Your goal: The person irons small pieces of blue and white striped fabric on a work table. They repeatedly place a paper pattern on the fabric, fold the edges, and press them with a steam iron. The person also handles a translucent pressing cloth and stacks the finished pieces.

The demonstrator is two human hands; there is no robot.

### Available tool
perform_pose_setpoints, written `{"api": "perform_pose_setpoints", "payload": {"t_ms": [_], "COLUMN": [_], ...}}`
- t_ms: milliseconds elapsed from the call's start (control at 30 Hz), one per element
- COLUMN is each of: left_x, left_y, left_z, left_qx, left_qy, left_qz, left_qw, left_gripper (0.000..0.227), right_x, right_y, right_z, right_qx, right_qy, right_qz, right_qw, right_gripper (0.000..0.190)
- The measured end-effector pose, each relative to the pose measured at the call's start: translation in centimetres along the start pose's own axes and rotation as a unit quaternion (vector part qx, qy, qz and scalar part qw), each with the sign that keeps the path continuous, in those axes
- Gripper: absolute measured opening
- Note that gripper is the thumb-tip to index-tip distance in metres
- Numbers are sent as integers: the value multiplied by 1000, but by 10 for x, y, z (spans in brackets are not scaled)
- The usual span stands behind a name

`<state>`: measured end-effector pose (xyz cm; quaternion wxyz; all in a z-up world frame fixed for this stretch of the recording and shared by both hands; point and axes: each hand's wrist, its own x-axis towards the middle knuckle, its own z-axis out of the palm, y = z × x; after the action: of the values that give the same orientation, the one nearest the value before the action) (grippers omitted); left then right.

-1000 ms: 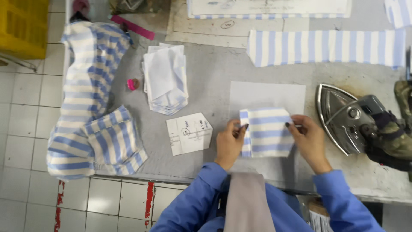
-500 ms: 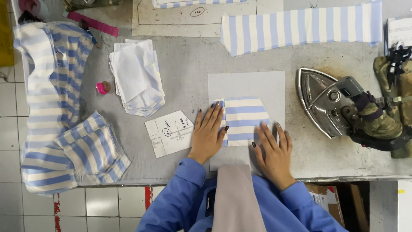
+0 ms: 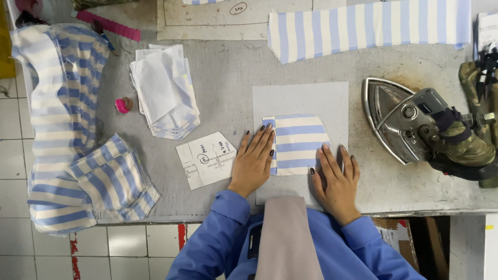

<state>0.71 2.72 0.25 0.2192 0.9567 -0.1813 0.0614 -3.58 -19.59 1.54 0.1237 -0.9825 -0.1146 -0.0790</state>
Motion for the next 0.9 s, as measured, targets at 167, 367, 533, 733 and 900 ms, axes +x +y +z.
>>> {"api": "perform_pose_setpoints", "payload": {"t_ms": [167,367,533,733,900], "left_x": [-8,-47,-106,-95,-89], "left_y": [-7,-28,-58,-56,-72], "left_z": [8,-45,-55,-55,-76], "left_qx": [-12,47,94,44,-69], "left_qy": [51,219,158,120,102], "left_qz": [-12,-277,-506,-569,-607], "left_qw": [999,935,843,812,785], "left_gripper": [45,46,78,73,68], "right_x": [0,-5,4,12,4], "right_y": [3,5,-27,-36,-28], "right_z": [1,0,-9,-10,-15], "right_qx": [29,48,18,64,164], "right_qy": [36,58,6,-6,-5], "right_qz": [-8,-42,-137,-224,-147], "right_qw": [999,996,990,973,976], "right_gripper": [47,44,44,41,30]}}
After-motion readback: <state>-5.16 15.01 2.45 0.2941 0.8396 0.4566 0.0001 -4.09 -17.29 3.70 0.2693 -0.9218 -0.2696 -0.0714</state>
